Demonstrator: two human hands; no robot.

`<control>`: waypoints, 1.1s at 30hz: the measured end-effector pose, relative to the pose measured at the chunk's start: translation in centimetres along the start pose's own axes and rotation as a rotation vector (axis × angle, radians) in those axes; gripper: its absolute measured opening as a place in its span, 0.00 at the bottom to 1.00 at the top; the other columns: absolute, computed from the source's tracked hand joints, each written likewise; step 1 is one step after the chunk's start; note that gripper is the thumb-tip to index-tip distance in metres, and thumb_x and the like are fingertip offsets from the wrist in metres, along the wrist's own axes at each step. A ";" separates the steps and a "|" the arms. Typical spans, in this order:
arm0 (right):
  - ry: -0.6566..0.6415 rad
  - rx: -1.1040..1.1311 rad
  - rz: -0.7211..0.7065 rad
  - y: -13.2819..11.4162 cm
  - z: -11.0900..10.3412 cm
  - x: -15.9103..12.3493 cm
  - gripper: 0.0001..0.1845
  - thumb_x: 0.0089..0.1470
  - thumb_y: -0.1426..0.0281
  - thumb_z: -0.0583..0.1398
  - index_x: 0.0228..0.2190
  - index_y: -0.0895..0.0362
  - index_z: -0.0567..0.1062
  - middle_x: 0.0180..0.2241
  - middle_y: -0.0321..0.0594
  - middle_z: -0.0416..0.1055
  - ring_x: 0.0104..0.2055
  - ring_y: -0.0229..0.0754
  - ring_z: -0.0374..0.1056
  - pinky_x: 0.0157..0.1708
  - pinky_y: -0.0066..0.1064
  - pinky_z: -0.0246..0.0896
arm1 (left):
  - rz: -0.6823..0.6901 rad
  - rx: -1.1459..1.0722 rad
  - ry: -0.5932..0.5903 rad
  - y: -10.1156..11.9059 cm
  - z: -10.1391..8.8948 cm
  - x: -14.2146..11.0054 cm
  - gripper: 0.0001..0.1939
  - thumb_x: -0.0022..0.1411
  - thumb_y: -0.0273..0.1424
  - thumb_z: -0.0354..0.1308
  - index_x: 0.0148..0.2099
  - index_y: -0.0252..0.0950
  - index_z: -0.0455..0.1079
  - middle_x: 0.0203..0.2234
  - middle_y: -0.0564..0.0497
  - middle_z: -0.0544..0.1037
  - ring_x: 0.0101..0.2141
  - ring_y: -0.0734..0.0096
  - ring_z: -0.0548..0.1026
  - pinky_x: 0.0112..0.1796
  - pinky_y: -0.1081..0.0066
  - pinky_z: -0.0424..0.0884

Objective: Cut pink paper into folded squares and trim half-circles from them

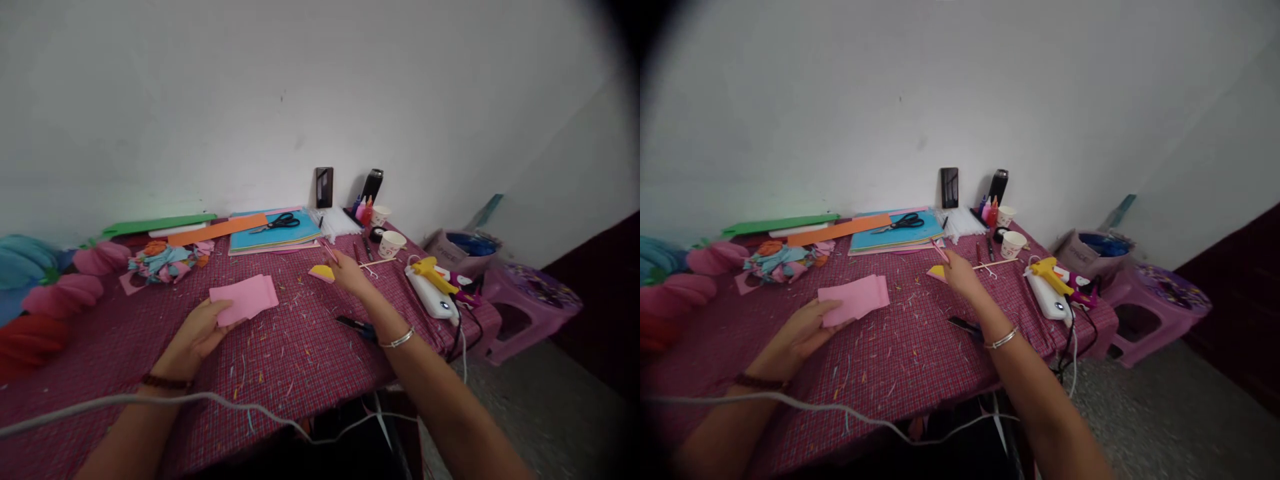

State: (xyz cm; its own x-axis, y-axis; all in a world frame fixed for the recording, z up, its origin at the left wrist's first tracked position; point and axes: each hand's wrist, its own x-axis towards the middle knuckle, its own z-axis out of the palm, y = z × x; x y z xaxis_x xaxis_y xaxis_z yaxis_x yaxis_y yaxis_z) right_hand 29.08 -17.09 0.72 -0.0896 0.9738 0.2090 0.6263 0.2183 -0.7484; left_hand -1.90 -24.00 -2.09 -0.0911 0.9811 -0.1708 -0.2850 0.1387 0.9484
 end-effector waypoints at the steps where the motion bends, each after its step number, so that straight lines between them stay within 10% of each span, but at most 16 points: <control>1: -0.004 -0.076 0.019 0.5 -0.8 0.3 0.14 0.59 0.72 0.52 0.42 0.58 0.75 0.39 0.48 0.77 0.43 0.50 0.72 0.46 0.41 0.62 | -0.008 -0.005 0.006 -0.1 -0.1 0.1 0.10 0.45 0.26 0.65 0.32 0.39 0.70 0.30 0.46 0.81 0.34 0.53 0.79 0.33 0.57 0.78; 7: -0.077 -0.390 0.033 1.5 -1.5 0.5 0.12 0.59 0.75 0.53 0.38 0.58 0.76 0.39 0.50 0.77 0.41 0.50 0.73 0.41 0.35 0.61 | -0.119 -0.064 0.081 -0.1 0.2 0.0 0.10 0.45 0.28 0.65 0.34 0.39 0.72 0.36 0.43 0.81 0.40 0.50 0.78 0.36 0.55 0.78; 18: -0.222 -0.480 -0.239 -3.6 5.2 -1.3 0.28 0.49 0.80 0.56 0.53 0.59 0.71 0.51 0.54 0.71 0.54 0.55 0.65 0.56 0.47 0.52 | -0.121 -0.295 0.040 2.5 2.2 -2.0 0.14 0.52 0.20 0.59 0.43 0.31 0.73 0.36 0.45 0.82 0.32 0.64 0.80 0.30 0.71 0.78; 21: -0.193 -0.194 -0.327 -4.3 6.1 -1.6 0.37 0.47 0.79 0.57 0.60 0.55 0.63 0.57 0.48 0.66 0.57 0.50 0.61 0.58 0.46 0.51 | -0.086 -0.336 0.017 2.3 2.2 -1.9 0.18 0.54 0.20 0.58 0.49 0.31 0.72 0.36 0.46 0.82 0.33 0.65 0.80 0.31 0.72 0.78; 26: -0.129 0.575 -0.129 -5.3 7.4 -2.0 0.15 0.58 0.63 0.53 0.41 0.57 0.73 0.37 0.39 0.73 0.38 0.41 0.68 0.40 0.34 0.64 | -0.081 -0.348 -0.009 1.4 2.2 -1.5 0.19 0.55 0.18 0.59 0.50 0.32 0.72 0.36 0.45 0.82 0.33 0.66 0.80 0.33 0.73 0.78; 33: -0.100 0.689 0.002 -5.2 8.6 -2.6 0.13 0.47 0.61 0.61 0.21 0.55 0.65 0.19 0.28 0.60 0.21 0.33 0.57 0.21 0.25 0.54 | -0.084 -0.387 0.100 0.7 2.2 -0.9 0.12 0.69 0.29 0.49 0.45 0.33 0.73 0.41 0.43 0.81 0.36 0.67 0.80 0.35 0.71 0.78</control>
State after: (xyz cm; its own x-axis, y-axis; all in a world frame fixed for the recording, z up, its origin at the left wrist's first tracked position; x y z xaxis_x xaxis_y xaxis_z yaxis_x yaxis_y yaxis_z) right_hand 19.37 -20.25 -1.37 -0.1806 0.9683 0.1727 -0.0050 0.1747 -0.9846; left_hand 0.10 -24.52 -0.66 -0.1391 0.9478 -0.2870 -0.6316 0.1383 0.7628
